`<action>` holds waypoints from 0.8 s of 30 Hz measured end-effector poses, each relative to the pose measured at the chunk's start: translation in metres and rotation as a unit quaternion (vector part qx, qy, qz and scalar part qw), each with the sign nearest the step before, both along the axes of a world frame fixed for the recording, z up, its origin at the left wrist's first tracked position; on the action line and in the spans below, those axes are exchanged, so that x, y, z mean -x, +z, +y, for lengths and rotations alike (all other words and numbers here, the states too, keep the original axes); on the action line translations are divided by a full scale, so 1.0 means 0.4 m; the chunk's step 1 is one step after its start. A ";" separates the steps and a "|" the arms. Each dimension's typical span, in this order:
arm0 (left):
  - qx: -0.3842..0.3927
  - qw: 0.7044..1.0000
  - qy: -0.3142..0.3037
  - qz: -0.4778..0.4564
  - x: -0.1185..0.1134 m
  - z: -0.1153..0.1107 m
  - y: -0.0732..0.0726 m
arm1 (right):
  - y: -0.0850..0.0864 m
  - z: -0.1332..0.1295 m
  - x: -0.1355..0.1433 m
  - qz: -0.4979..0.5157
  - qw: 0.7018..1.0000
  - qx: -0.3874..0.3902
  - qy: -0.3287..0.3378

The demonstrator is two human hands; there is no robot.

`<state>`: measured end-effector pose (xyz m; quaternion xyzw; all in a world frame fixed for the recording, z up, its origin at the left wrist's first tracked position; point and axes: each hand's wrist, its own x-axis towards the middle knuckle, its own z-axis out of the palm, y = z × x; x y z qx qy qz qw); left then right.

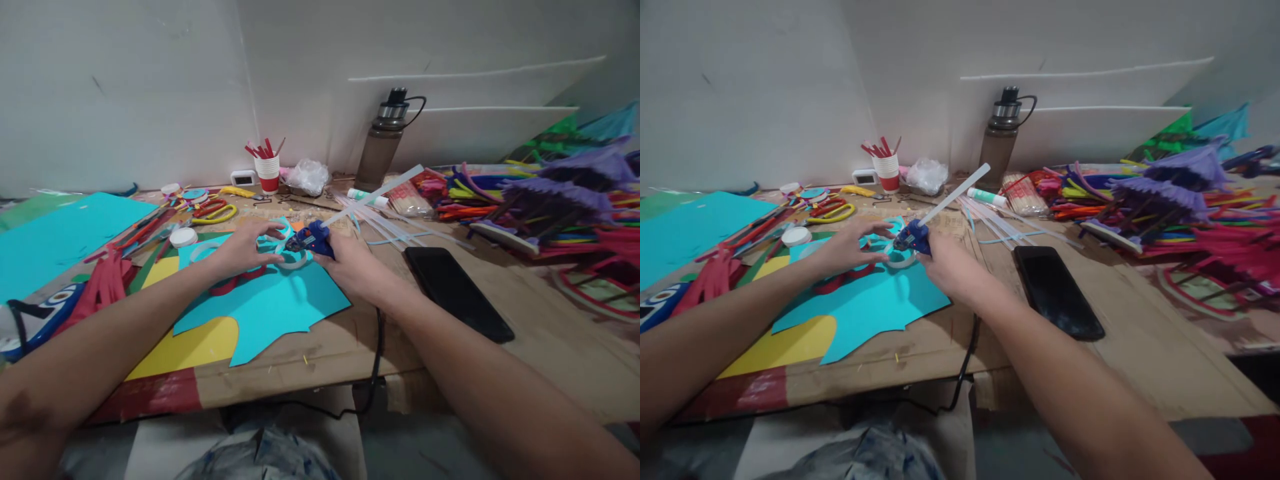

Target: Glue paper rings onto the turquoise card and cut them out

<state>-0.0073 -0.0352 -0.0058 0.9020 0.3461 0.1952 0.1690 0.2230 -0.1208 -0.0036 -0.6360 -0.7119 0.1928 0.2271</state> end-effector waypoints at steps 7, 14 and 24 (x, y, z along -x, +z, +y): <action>0.003 0.999 0.005 0.033 0.003 -0.003 -0.011 | -0.015 0.004 0.001 0.017 1.000 -0.013 0.012; 0.009 1.000 0.006 0.017 0.005 0.003 -0.017 | -0.032 0.010 -0.001 0.031 0.999 -0.018 0.022; 0.017 0.999 0.016 0.027 0.005 0.006 -0.022 | -0.031 0.014 0.006 0.042 0.999 -0.005 0.008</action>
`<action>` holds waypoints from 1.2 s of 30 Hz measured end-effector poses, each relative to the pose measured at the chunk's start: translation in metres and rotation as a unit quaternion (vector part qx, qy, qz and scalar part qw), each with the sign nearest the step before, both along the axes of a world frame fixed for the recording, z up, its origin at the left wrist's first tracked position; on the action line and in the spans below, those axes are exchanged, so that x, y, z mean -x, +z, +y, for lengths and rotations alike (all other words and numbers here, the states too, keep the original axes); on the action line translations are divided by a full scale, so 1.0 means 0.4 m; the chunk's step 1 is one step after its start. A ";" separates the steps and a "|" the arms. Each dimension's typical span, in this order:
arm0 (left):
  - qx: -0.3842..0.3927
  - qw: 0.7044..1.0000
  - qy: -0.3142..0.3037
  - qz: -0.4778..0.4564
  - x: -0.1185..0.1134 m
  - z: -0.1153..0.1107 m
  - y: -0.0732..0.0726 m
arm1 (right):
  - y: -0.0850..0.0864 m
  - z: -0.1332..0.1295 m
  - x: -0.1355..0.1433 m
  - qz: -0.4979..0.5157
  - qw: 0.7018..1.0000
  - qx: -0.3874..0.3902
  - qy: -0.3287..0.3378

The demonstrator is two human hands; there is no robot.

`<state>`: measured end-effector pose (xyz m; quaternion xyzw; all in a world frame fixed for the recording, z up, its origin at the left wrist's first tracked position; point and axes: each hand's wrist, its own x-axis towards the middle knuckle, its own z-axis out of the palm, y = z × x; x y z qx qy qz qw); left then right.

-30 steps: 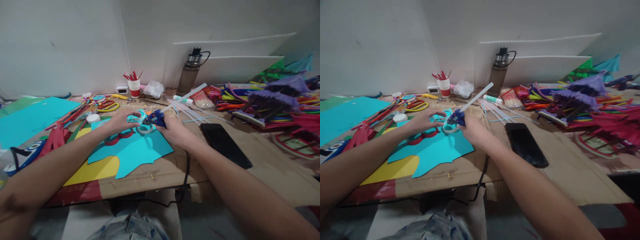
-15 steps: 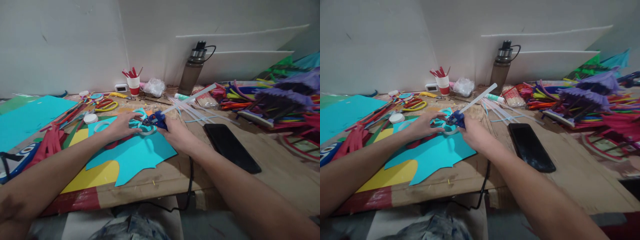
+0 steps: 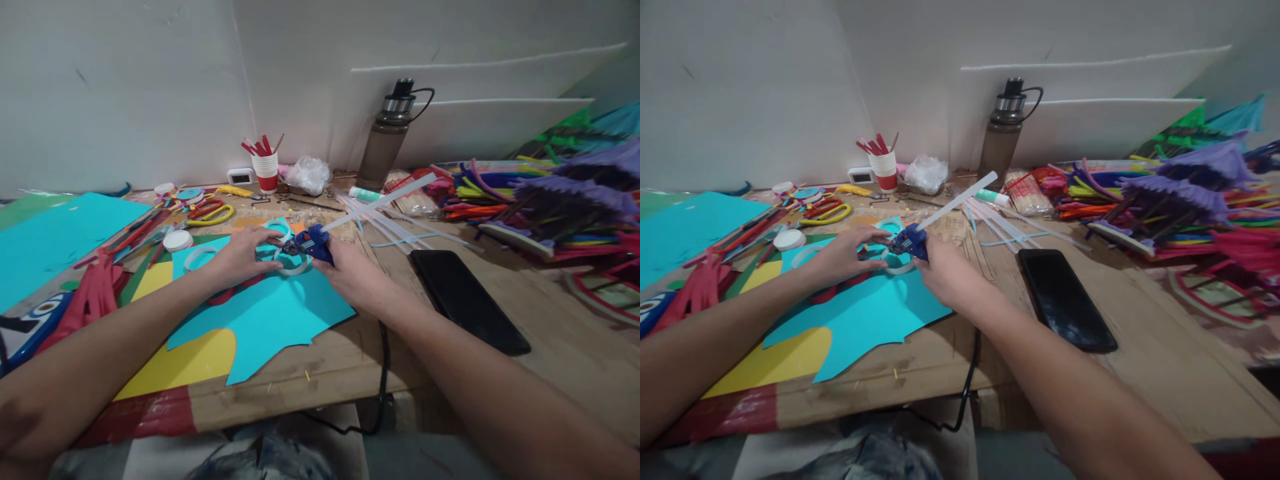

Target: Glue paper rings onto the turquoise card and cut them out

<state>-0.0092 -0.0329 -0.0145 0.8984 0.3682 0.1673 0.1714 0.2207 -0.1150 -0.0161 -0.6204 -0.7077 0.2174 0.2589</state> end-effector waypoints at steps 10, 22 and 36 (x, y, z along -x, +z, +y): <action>0.014 1.000 -0.008 -0.008 0.001 0.000 0.003 | -0.006 0.007 0.006 -0.016 1.000 0.009 0.007; 0.038 0.999 -0.009 -0.014 0.003 0.005 -0.001 | 0.003 0.001 0.007 -0.020 0.999 0.026 0.022; 0.038 0.999 -0.008 -0.020 0.002 0.005 -0.003 | -0.005 0.007 0.015 -0.037 0.999 0.013 -0.005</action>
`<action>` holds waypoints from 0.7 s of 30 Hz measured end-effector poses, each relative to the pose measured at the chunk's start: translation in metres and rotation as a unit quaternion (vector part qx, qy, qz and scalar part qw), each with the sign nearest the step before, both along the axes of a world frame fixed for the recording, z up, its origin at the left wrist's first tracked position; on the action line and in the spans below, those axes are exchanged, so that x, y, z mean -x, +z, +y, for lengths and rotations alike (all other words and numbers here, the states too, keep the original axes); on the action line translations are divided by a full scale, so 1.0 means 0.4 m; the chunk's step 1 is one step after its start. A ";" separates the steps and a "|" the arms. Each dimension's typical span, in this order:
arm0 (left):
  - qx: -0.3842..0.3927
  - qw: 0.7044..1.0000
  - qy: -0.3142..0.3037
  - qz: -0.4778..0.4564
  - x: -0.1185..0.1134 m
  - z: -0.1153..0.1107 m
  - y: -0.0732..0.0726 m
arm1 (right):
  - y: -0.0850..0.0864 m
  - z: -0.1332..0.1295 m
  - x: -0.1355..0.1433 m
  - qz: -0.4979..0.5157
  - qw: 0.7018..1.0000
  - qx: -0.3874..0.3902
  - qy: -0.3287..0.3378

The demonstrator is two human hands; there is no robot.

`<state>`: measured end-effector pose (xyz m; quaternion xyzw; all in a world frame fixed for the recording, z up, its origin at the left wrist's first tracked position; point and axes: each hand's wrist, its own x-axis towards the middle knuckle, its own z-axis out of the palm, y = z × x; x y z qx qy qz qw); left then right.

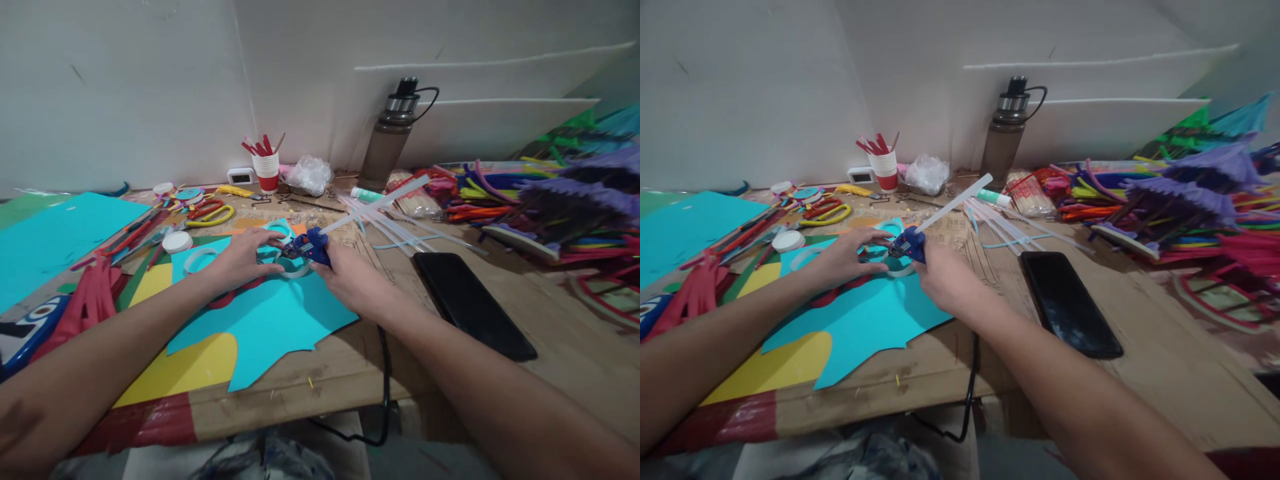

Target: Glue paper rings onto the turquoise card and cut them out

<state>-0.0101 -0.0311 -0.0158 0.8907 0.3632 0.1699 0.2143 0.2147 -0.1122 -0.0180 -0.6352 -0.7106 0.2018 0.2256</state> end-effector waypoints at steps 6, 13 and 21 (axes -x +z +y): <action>0.008 1.000 0.005 -0.005 0.000 -0.004 0.002 | 0.005 -0.001 0.001 -0.004 1.000 0.014 0.006; 0.005 1.000 0.002 -0.005 0.000 0.000 0.000 | 0.016 -0.011 -0.001 0.003 0.999 0.025 0.028; -0.009 1.000 -0.002 -0.002 0.000 -0.002 0.002 | 0.018 -0.009 -0.016 0.021 1.000 0.006 0.012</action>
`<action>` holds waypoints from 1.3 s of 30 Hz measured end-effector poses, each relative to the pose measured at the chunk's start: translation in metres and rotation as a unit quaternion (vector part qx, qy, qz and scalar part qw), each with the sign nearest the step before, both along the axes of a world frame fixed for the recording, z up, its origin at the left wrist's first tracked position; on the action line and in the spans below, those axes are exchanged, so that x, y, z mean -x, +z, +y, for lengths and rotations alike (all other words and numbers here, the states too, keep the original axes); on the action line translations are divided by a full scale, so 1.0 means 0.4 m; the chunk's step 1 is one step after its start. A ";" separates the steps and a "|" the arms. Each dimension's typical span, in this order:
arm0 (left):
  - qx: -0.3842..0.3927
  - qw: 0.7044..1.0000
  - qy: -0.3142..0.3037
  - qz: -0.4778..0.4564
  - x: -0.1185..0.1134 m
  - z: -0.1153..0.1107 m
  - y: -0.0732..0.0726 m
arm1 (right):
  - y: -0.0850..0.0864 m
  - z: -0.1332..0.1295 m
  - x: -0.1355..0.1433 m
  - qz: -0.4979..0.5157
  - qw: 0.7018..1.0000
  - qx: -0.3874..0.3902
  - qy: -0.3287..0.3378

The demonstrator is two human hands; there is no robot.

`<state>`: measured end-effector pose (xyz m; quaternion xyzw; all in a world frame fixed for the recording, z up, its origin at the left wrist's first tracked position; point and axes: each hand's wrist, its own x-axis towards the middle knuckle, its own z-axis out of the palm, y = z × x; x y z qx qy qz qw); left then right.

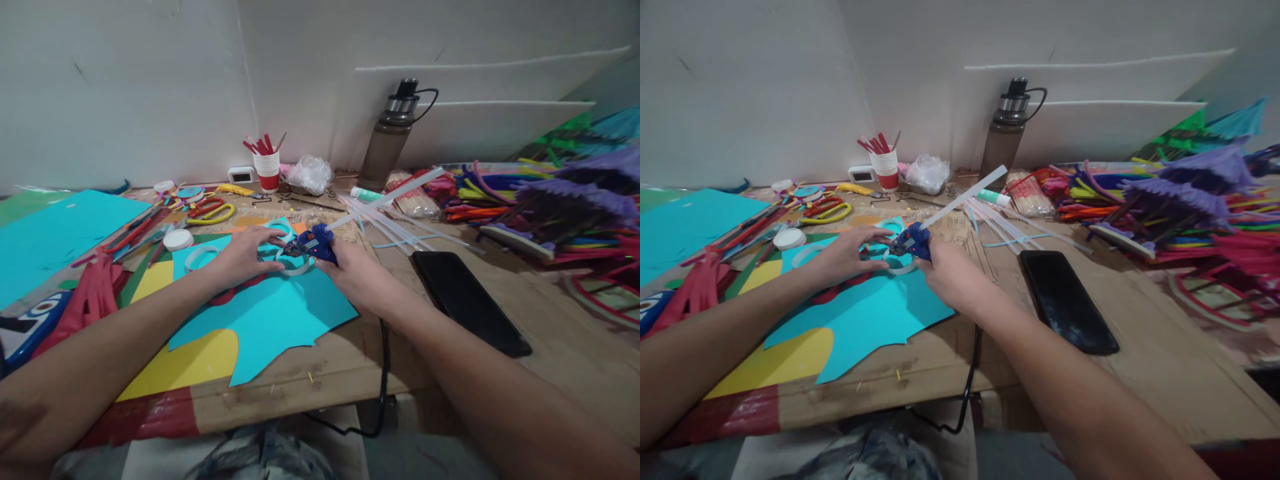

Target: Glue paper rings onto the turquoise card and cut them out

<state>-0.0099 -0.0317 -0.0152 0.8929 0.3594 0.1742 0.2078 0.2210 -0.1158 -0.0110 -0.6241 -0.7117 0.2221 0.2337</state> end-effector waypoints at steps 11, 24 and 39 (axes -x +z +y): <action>0.017 1.000 0.007 0.006 -0.001 0.000 0.002 | -0.003 0.002 0.015 -0.036 0.999 0.008 -0.003; 0.002 1.000 0.003 -0.004 -0.002 0.001 0.000 | 0.004 0.003 0.005 -0.023 1.000 0.004 -0.009; 0.032 0.999 0.041 -0.013 -0.006 -0.008 0.047 | 0.003 0.001 0.006 -0.006 1.000 -0.009 0.000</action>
